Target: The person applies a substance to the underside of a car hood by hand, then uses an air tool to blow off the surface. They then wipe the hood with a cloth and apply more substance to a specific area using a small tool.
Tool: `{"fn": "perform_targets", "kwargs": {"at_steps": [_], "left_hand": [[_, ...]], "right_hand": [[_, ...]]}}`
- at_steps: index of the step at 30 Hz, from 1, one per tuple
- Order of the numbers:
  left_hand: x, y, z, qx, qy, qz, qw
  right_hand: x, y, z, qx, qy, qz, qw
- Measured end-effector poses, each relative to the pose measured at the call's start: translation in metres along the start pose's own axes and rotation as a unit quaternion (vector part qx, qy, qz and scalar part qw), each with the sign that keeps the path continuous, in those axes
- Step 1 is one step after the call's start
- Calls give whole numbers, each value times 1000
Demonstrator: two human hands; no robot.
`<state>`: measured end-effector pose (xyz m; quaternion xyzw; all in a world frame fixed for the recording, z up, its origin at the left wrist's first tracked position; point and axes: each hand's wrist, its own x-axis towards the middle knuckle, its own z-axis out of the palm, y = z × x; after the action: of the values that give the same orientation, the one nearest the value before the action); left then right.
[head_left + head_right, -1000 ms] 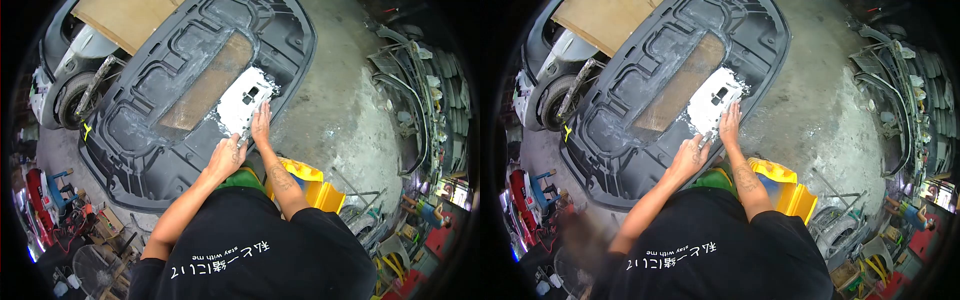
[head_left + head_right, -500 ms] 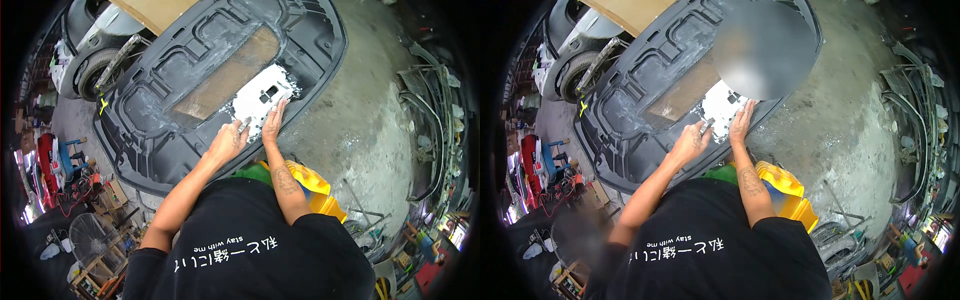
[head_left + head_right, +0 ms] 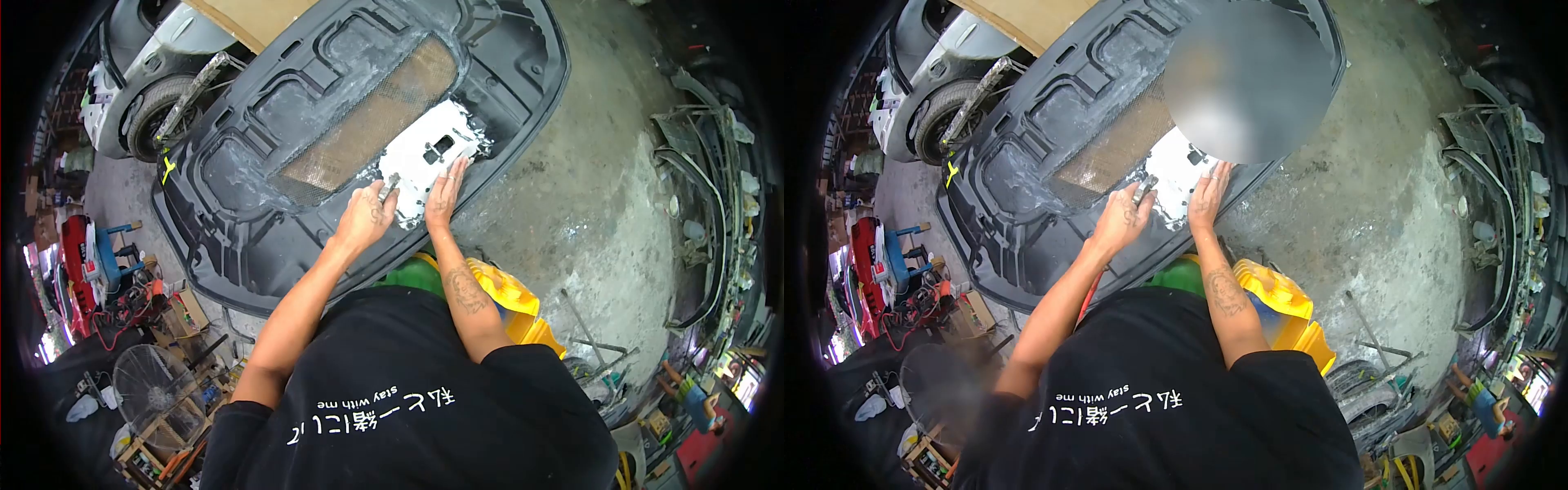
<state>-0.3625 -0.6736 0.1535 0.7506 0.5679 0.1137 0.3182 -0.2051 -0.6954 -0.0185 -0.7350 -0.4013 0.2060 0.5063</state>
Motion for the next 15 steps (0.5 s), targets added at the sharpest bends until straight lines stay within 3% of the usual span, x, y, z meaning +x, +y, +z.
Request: {"fn": "perform_targets", "kwargs": {"at_steps": [3, 6, 9, 10, 15], "left_hand": [[9, -13, 0, -49, -59, -23, 997], [9, -14, 2, -36, -59, -47, 996], [4, -15, 10, -12, -28, -11, 999], [4, 1, 0, -50, -82, -53, 994], [-9, 18, 11, -54, -80, 20, 995]], "right_hand": [[-1, 1, 1, -29, -8, -14, 999], [-7, -6, -3, -103, -27, -35, 994], [-15, -9, -18, -168, -67, -21, 983], [-20, -9, -23, -211, -91, -11, 973], [-32, -8, -42, -275, -139, -6, 951]]}}
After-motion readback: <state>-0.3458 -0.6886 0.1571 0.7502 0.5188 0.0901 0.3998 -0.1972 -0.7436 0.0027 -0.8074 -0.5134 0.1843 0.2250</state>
